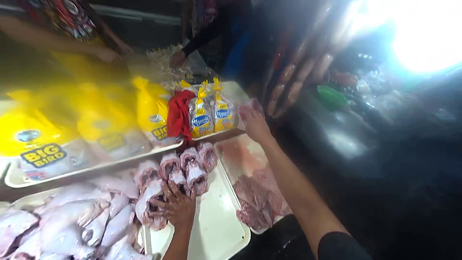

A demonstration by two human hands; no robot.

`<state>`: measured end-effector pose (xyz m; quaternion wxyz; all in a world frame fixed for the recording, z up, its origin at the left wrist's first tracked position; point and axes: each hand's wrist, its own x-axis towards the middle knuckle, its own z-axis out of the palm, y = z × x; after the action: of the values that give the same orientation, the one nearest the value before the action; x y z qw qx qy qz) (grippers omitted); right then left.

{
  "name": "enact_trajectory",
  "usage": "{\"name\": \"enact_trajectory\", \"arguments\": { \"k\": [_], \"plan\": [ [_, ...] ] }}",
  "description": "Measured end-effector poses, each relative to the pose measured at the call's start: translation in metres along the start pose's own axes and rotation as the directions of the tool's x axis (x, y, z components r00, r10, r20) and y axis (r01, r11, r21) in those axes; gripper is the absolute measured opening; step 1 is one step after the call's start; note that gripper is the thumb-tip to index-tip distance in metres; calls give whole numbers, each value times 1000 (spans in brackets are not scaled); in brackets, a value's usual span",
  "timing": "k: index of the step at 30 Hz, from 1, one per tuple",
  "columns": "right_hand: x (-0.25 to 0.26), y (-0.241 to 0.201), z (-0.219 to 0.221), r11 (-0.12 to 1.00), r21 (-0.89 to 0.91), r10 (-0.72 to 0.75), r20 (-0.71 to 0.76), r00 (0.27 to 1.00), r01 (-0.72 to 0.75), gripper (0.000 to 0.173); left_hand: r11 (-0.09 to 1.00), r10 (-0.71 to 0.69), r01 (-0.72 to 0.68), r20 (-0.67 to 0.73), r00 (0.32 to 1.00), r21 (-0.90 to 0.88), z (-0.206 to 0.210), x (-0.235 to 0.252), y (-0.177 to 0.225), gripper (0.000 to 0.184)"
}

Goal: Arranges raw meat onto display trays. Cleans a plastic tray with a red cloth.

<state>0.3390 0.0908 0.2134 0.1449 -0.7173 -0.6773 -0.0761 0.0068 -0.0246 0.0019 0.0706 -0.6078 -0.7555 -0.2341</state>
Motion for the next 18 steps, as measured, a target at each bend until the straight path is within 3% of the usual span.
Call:
{"name": "enact_trajectory", "arguments": {
  "k": [3,5,7,9,11,14,18],
  "plan": [
    [77,8,-7,994,-87,-38,254,967,61,58,1000,-15,15,1,1000,14,2,-2,2,103],
    [108,10,-4,985,-162,31,495,868,57,63,1000,-14,15,-33,999,26,4,-2,5,104],
    [121,7,0,976,-205,64,595,801,74,55,999,-23,26,-57,998,42,7,-2,4,106],
    [124,14,3,977,-184,26,616,787,112,51,997,-29,33,-63,998,64,8,-6,1,107],
    [132,33,4,985,-117,-31,600,800,126,58,997,-24,30,-83,996,67,7,-2,7,105],
    [128,55,6,992,3,-112,495,862,127,52,999,-9,15,-113,994,49,1,-8,8,104],
    [119,47,-16,997,52,-61,67,996,57,45,998,-18,25,-110,994,65,6,-5,8,106]
  ]
}}
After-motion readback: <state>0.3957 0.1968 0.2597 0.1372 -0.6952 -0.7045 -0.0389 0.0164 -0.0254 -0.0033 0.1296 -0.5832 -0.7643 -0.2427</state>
